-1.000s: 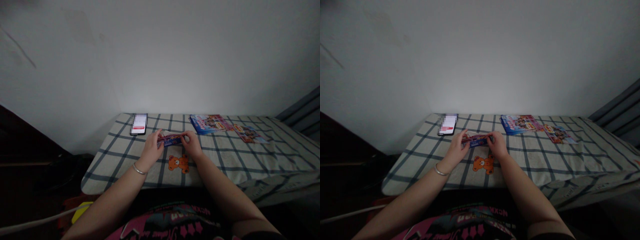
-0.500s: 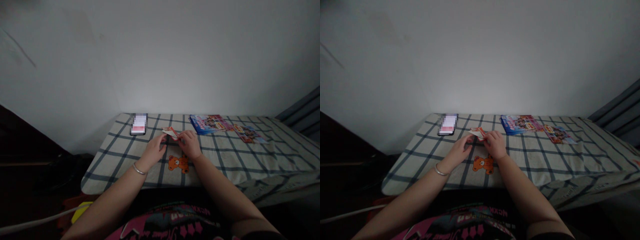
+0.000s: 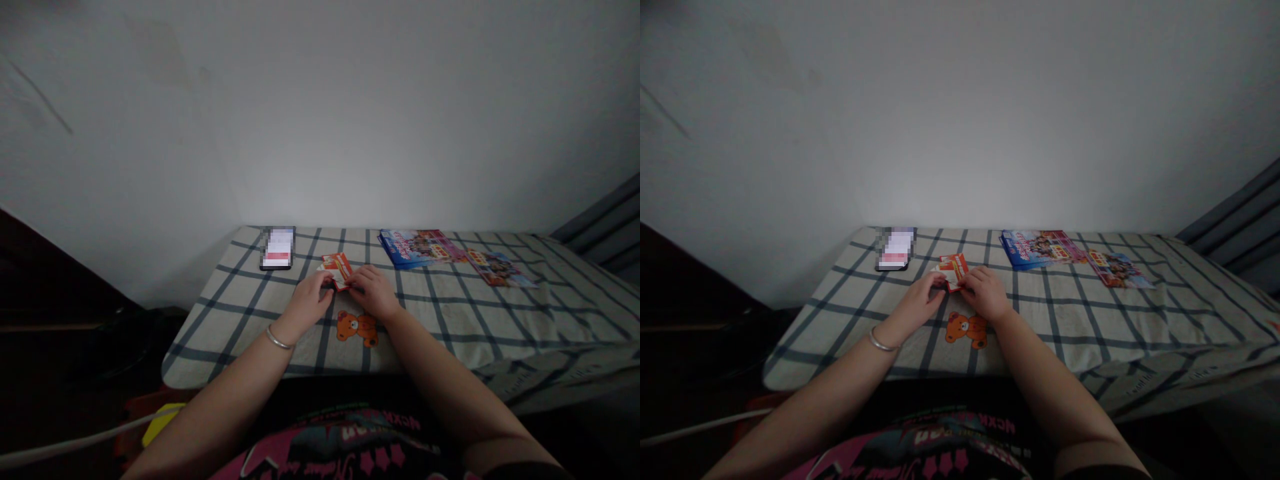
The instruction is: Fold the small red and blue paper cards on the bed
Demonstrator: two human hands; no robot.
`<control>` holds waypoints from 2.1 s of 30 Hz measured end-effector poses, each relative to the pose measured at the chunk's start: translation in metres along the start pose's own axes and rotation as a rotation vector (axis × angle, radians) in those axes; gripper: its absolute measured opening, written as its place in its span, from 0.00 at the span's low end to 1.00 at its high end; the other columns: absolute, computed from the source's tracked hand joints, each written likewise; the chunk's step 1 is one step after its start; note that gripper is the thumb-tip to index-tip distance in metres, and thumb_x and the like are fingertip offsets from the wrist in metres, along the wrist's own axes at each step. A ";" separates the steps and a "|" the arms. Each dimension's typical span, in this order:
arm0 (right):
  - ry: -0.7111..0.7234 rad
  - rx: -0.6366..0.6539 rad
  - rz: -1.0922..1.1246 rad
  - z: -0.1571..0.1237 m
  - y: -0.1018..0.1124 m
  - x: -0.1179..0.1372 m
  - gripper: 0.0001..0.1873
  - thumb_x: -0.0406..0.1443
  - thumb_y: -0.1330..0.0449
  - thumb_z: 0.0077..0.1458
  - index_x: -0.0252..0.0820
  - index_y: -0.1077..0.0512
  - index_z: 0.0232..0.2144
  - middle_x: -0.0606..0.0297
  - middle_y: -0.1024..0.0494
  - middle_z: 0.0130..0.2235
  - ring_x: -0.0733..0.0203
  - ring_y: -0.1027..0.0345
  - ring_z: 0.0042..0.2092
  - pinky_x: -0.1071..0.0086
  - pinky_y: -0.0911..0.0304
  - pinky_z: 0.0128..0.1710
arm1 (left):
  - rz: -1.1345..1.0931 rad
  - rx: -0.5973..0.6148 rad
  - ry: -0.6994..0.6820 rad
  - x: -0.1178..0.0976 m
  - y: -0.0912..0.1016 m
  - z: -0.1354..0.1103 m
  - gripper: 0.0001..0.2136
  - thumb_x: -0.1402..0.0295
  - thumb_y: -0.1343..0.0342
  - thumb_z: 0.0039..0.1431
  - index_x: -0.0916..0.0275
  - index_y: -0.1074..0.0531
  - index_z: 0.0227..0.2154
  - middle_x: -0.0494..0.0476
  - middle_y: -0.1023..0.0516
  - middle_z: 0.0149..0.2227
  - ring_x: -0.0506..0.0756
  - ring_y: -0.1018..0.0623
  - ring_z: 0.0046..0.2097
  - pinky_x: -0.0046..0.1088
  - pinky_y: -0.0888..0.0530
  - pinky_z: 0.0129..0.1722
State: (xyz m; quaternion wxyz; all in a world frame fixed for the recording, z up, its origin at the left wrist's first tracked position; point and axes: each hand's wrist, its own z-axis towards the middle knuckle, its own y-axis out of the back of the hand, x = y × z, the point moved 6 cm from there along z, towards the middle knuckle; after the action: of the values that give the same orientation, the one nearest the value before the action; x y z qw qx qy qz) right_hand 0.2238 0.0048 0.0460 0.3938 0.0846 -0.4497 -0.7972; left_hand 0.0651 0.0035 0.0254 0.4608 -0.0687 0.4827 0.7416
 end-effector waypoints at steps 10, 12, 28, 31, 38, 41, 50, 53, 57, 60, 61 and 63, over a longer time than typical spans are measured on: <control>0.010 0.020 0.005 -0.002 -0.004 -0.001 0.05 0.31 0.37 0.54 0.43 0.27 0.35 0.62 0.23 0.37 0.54 0.33 0.42 0.62 0.36 0.43 | 0.045 0.055 -0.011 -0.002 -0.001 0.001 0.15 0.75 0.47 0.59 0.60 0.31 0.48 0.60 0.24 0.48 0.59 0.25 0.50 0.44 0.29 0.53; 0.011 0.025 0.009 -0.002 -0.006 -0.001 0.05 0.32 0.37 0.54 0.43 0.27 0.35 0.62 0.23 0.37 0.55 0.33 0.42 0.62 0.36 0.43 | 0.039 0.062 -0.003 -0.002 -0.001 0.002 0.13 0.75 0.47 0.59 0.61 0.30 0.47 0.60 0.23 0.47 0.59 0.24 0.49 0.43 0.28 0.52; -0.020 0.090 0.060 -0.001 -0.007 0.000 0.05 0.32 0.38 0.55 0.44 0.27 0.36 0.62 0.23 0.37 0.56 0.33 0.42 0.63 0.36 0.44 | 0.072 0.062 -0.007 0.000 -0.003 0.001 0.11 0.75 0.46 0.58 0.60 0.30 0.44 0.58 0.23 0.44 0.59 0.24 0.47 0.43 0.27 0.50; -0.074 0.082 0.106 -0.001 -0.008 -0.004 0.06 0.31 0.38 0.54 0.43 0.27 0.36 0.62 0.24 0.37 0.58 0.32 0.40 0.65 0.36 0.41 | 0.075 0.052 -0.012 -0.001 -0.002 0.001 0.12 0.75 0.45 0.57 0.59 0.30 0.44 0.57 0.23 0.44 0.59 0.24 0.47 0.43 0.27 0.50; -0.123 0.104 0.117 -0.003 -0.011 -0.006 0.06 0.30 0.38 0.54 0.43 0.26 0.35 0.64 0.25 0.36 0.60 0.32 0.39 0.68 0.37 0.39 | 0.077 0.076 -0.015 -0.002 -0.002 0.002 0.10 0.76 0.45 0.57 0.59 0.28 0.42 0.56 0.22 0.39 0.58 0.23 0.44 0.41 0.27 0.48; -0.119 0.106 0.105 -0.003 -0.011 -0.006 0.06 0.30 0.38 0.54 0.43 0.26 0.36 0.64 0.24 0.36 0.60 0.32 0.39 0.68 0.37 0.40 | 0.085 0.077 -0.020 -0.003 -0.002 0.002 0.10 0.76 0.45 0.57 0.59 0.28 0.41 0.56 0.22 0.40 0.58 0.23 0.44 0.41 0.28 0.48; -0.119 0.118 0.101 -0.002 -0.011 -0.006 0.06 0.30 0.38 0.53 0.43 0.26 0.35 0.64 0.24 0.35 0.59 0.32 0.39 0.67 0.36 0.40 | 0.100 0.092 -0.013 -0.004 -0.002 0.001 0.10 0.76 0.46 0.58 0.59 0.28 0.41 0.55 0.22 0.40 0.59 0.23 0.44 0.41 0.28 0.48; -0.131 0.112 0.093 -0.002 -0.011 -0.006 0.06 0.30 0.38 0.53 0.43 0.26 0.35 0.64 0.24 0.35 0.59 0.31 0.38 0.67 0.36 0.39 | 0.098 0.090 -0.017 -0.005 -0.001 0.002 0.10 0.75 0.46 0.58 0.58 0.28 0.41 0.55 0.21 0.40 0.58 0.23 0.44 0.41 0.28 0.47; -0.119 0.115 0.099 -0.002 -0.012 -0.006 0.05 0.30 0.38 0.53 0.44 0.26 0.35 0.64 0.24 0.35 0.59 0.31 0.39 0.67 0.36 0.39 | 0.092 0.085 -0.018 -0.005 -0.001 0.002 0.10 0.75 0.45 0.58 0.58 0.28 0.41 0.55 0.21 0.39 0.58 0.23 0.44 0.41 0.28 0.48; -0.111 0.115 0.105 -0.002 -0.012 -0.006 0.05 0.31 0.38 0.53 0.43 0.26 0.35 0.64 0.24 0.35 0.59 0.31 0.39 0.67 0.36 0.39 | 0.091 0.088 -0.015 -0.005 -0.001 0.002 0.10 0.75 0.45 0.57 0.58 0.28 0.41 0.55 0.21 0.39 0.58 0.23 0.44 0.40 0.28 0.48; -0.109 0.115 0.106 -0.002 -0.012 -0.006 0.06 0.31 0.38 0.53 0.43 0.26 0.35 0.64 0.24 0.35 0.59 0.31 0.39 0.67 0.36 0.40 | 0.091 0.088 -0.014 -0.005 -0.001 0.002 0.10 0.75 0.45 0.57 0.58 0.28 0.41 0.55 0.21 0.39 0.58 0.23 0.44 0.40 0.28 0.48; -0.107 0.117 0.105 -0.002 -0.012 -0.006 0.06 0.31 0.38 0.53 0.43 0.26 0.35 0.64 0.24 0.35 0.59 0.31 0.39 0.67 0.36 0.40 | 0.096 0.092 -0.015 -0.005 -0.001 0.002 0.10 0.75 0.45 0.57 0.59 0.28 0.41 0.55 0.21 0.39 0.58 0.23 0.44 0.41 0.28 0.47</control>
State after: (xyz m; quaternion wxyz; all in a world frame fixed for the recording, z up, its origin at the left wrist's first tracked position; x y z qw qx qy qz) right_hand 0.2225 0.0113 0.0337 0.4048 0.0410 -0.5199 -0.7511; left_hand 0.0698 0.0022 0.0285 0.4311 -0.0189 0.5154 0.7404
